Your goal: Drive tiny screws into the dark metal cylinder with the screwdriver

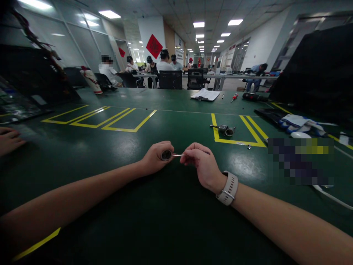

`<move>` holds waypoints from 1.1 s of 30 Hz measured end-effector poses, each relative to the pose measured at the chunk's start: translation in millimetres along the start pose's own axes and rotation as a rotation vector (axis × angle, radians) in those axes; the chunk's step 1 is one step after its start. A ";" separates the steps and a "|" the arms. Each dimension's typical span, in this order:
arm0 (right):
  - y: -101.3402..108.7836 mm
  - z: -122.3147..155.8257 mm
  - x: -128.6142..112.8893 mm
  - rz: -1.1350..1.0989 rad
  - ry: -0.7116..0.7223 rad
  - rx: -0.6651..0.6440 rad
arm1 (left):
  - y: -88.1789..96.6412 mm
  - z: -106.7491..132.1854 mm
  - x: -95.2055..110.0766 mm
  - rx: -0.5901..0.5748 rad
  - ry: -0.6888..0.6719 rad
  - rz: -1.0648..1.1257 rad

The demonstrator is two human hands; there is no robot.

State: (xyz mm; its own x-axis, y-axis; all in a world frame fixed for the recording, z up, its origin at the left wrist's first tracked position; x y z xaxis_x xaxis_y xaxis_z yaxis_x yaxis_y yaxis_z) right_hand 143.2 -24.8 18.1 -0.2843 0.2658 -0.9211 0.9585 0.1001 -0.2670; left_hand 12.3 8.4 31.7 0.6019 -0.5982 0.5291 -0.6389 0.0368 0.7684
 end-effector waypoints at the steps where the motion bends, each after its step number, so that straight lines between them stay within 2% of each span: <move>1: 0.1 0.2 -0.2 -0.016 -0.004 0.011 | 1.0 0.2 0.0 0.016 -0.008 0.019; 5: 0.2 1.0 0.5 -0.058 -0.014 0.021 | 2.1 0.5 -0.6 0.037 -0.019 0.049; 14: 3.3 -4.1 7.3 -0.122 -0.053 -0.008 | -5.3 -1.1 -0.4 -0.082 -0.016 -0.016; 25: 7.5 -6.6 11.6 -0.127 -0.116 0.027 | -9.7 -1.6 -2.3 -0.154 0.017 -0.086; 33: 6.7 -6.5 9.9 -0.088 -0.097 0.030 | -10.9 -3.3 -3.8 -0.183 0.054 -0.077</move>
State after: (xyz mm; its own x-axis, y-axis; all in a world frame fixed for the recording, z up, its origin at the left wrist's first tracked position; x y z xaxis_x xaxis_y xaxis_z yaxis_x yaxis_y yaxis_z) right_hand 146.6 -15.3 9.0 -0.3655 0.1631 -0.9164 0.9305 0.0902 -0.3551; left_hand 18.6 12.9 22.5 0.6733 -0.5611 0.4814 -0.4955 0.1408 0.8571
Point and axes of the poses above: each hand's wrist, its own z-axis away from the middle knuckle, its own y-axis out of the back of the hand, x = y × z, the point moved 6 cm from there along -z, towards the middle knuckle, and after that the axes turned 15 degrees about y, right-handed, at the moved point
